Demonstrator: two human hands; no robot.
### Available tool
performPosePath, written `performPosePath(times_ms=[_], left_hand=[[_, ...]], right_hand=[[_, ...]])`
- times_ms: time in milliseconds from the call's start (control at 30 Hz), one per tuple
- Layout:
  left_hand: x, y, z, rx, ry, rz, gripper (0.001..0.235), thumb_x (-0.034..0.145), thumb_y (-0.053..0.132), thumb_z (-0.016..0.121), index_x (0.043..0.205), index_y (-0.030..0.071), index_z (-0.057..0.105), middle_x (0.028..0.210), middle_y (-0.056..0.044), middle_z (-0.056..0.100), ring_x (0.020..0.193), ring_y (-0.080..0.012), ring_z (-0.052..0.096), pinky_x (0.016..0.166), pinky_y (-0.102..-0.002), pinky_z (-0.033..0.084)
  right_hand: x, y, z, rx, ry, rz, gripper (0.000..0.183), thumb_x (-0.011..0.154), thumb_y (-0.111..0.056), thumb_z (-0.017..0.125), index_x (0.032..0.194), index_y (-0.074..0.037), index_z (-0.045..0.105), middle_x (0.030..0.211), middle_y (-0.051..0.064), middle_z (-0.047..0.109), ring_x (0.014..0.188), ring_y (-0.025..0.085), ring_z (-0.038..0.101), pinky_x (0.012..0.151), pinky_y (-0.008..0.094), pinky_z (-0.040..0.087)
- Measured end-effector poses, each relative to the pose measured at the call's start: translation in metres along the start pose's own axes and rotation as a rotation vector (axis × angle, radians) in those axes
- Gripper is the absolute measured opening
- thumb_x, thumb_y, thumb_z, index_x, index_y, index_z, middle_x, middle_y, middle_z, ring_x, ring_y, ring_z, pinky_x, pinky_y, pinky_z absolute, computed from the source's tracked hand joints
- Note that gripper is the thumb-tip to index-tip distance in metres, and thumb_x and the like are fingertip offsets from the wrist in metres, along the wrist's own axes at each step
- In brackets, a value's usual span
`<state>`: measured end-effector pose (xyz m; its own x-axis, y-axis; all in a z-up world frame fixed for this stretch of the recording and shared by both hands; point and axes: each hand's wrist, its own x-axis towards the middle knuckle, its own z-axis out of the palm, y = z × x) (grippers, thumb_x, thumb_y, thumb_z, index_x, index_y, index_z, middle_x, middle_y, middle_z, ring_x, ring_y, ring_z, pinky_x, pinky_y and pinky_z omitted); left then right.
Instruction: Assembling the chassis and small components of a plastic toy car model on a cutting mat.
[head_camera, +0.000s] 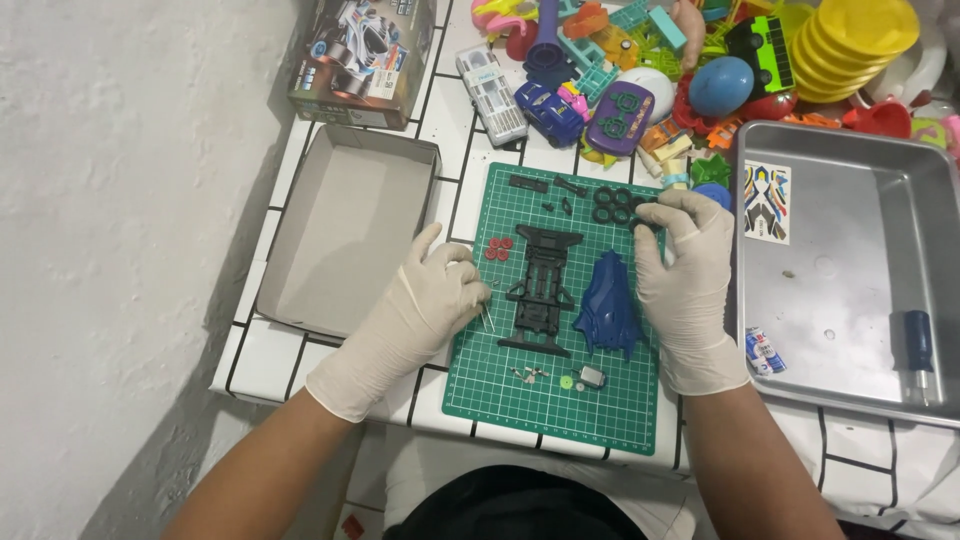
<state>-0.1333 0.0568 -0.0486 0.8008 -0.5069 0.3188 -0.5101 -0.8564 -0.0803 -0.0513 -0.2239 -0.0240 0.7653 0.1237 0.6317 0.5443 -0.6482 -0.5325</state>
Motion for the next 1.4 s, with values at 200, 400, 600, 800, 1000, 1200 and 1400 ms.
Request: performPosePath(times_ms=[200, 400, 600, 800, 1000, 1200, 1400], left_hand=[[0.022, -0.008, 0.022, -0.045, 0.101, -0.081, 0.012, 0.092, 0.032, 0.071, 0.094, 0.02, 0.067, 0.086, 0.002, 0.061, 0.113, -0.016, 0.054, 0.118, -0.059, 0.03], [0.031, -0.009, 0.037, -0.134, 0.093, -0.146, 0.007, 0.098, 0.022, 0.066, 0.098, 0.016, 0.069, 0.088, -0.003, 0.063, 0.108, -0.022, 0.057, 0.118, -0.063, 0.026], [0.041, -0.031, 0.068, 0.013, 0.08, -0.215, 0.013, 0.092, 0.029, 0.072, 0.101, 0.02, 0.069, 0.089, 0.001, 0.063, 0.111, -0.0193, 0.053, 0.117, -0.057, 0.026], [0.064, -0.018, 0.046, -0.004, 0.056, -0.2, 0.01, 0.09, 0.025, 0.073, 0.095, 0.016, 0.073, 0.087, -0.004, 0.067, 0.11, -0.0239, 0.057, 0.114, -0.058, 0.027], [0.071, -0.003, 0.053, 0.019, -0.015, -0.297, 0.008, 0.09, 0.023, 0.07, 0.089, 0.015, 0.069, 0.08, -0.007, 0.062, 0.106, -0.0266, 0.058, 0.111, -0.057, 0.03], [0.08, 0.008, 0.012, -0.068, 0.01, -0.35, 0.005, 0.082, 0.012, 0.076, 0.081, 0.012, 0.072, 0.073, -0.01, 0.068, 0.096, -0.0292, 0.067, 0.107, -0.052, 0.037], [0.084, 0.02, -0.023, -0.977, 0.296, -0.573, 0.015, 0.087, 0.023, 0.08, 0.098, 0.016, 0.071, 0.086, -0.004, 0.075, 0.092, -0.0229, 0.072, 0.091, -0.04, 0.051]], right_hand=[[0.0, -0.001, 0.0, -0.001, 0.002, 0.002, 0.023, 0.09, 0.012, 0.074, 0.107, -0.003, 0.075, 0.112, 0.012, 0.058, 0.117, 0.031, 0.055, 0.104, 0.043, 0.045], [-0.002, 0.013, 0.001, -0.011, -0.006, 0.0, 0.023, 0.09, 0.009, 0.075, 0.106, -0.007, 0.075, 0.114, 0.009, 0.057, 0.119, 0.029, 0.053, 0.104, 0.04, 0.044], [0.0, 0.002, 0.001, 0.008, -0.005, 0.008, 0.023, 0.089, 0.011, 0.075, 0.105, -0.006, 0.075, 0.111, 0.008, 0.058, 0.117, 0.027, 0.055, 0.102, 0.039, 0.045], [0.001, 0.003, 0.001, -0.007, -0.002, 0.002, 0.024, 0.088, 0.013, 0.075, 0.105, -0.004, 0.075, 0.11, 0.01, 0.059, 0.116, 0.029, 0.056, 0.103, 0.041, 0.044], [0.003, -0.001, -0.001, -0.01, -0.006, 0.005, 0.023, 0.087, 0.012, 0.075, 0.103, -0.004, 0.075, 0.11, 0.01, 0.059, 0.115, 0.029, 0.056, 0.102, 0.042, 0.045], [0.002, -0.001, -0.006, 0.018, -0.055, 0.003, 0.022, 0.088, 0.009, 0.075, 0.106, -0.005, 0.075, 0.111, 0.009, 0.06, 0.117, 0.028, 0.057, 0.102, 0.04, 0.046], [0.002, -0.01, 0.002, 0.22, -0.237, -0.035, 0.032, 0.089, -0.008, 0.08, 0.119, -0.012, 0.073, 0.113, 0.009, 0.066, 0.114, 0.028, 0.062, 0.101, 0.041, 0.048]])
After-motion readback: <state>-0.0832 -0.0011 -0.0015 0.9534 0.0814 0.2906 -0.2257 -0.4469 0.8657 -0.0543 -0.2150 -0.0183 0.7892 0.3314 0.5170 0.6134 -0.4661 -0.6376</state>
